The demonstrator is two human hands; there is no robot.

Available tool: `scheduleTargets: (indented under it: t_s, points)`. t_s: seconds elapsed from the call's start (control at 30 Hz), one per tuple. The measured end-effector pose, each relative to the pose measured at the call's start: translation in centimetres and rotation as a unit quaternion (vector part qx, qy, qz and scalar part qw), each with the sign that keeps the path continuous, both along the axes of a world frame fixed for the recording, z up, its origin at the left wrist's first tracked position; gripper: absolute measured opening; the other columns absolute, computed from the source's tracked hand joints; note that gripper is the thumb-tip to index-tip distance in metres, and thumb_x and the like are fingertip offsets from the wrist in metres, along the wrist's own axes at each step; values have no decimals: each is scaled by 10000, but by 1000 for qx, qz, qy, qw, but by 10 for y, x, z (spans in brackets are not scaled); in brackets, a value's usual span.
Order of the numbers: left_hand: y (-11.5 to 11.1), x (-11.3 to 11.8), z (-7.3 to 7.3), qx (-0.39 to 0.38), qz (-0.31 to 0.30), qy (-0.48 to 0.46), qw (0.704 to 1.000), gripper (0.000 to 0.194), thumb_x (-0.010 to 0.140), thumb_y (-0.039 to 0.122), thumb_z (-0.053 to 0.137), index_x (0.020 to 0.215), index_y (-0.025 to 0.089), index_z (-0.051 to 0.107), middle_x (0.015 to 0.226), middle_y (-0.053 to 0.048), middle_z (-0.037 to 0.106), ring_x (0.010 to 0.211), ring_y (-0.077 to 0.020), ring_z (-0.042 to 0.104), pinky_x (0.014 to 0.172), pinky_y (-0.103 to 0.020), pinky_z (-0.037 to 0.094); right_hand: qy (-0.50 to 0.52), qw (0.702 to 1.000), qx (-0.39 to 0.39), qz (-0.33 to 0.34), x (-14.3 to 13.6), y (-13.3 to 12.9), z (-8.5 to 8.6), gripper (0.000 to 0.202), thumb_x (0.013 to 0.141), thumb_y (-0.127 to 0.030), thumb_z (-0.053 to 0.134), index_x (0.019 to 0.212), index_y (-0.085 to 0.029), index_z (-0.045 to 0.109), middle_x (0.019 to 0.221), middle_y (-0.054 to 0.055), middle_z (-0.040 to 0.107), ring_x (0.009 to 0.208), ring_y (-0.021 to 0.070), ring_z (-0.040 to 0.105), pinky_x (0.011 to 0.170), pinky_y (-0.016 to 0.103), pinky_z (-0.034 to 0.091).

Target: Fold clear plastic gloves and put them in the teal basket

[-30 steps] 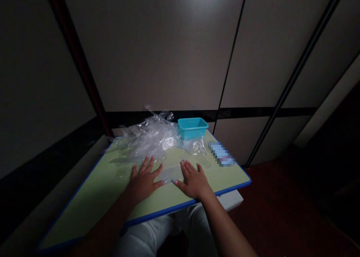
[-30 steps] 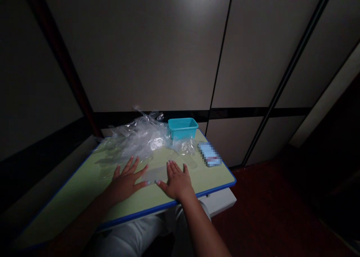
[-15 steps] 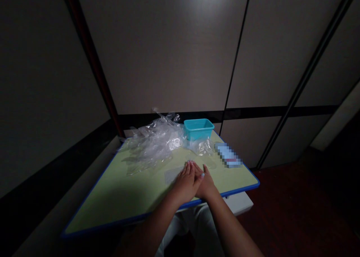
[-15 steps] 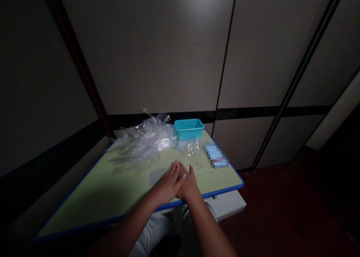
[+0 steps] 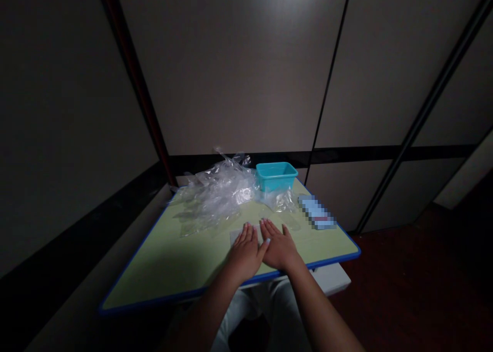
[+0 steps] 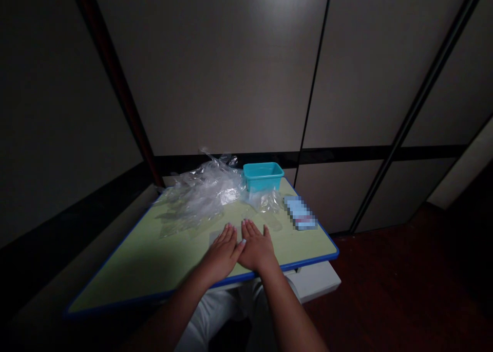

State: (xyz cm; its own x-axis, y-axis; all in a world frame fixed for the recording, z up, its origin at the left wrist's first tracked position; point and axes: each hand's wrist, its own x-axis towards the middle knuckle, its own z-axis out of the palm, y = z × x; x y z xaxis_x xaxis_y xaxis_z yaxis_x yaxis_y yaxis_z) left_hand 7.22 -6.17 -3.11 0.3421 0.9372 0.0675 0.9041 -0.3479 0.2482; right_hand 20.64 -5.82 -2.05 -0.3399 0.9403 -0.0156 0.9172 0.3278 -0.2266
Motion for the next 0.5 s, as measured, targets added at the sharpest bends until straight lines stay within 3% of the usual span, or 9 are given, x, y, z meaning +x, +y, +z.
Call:
scheduleTargets:
  t_s: [0.3, 0.5]
  points:
    - [-10, -23, -3, 60, 41, 67, 995, 687, 913, 512, 220, 1369, 14, 349, 1453, -211, 272, 1372, -283, 185, 1090, -448, 230, -2, 1000, 1, -4, -1, 1, -1, 799, 828, -541, 323, 1463, -115, 93, 1519, 65, 92, 1396, 200, 63, 1093, 490, 12]
    - [-13, -38, -3, 60, 57, 98, 992, 695, 916, 508, 225, 1367, -7, 342, 1456, -205, 266, 1368, -269, 214, 1094, -431, 222, 2, 1000, 6, -1, 0, 0, 1, 836, 832, -621, 296, 1464, -113, 92, 1518, 85, 95, 1396, 220, 68, 1093, 489, 14]
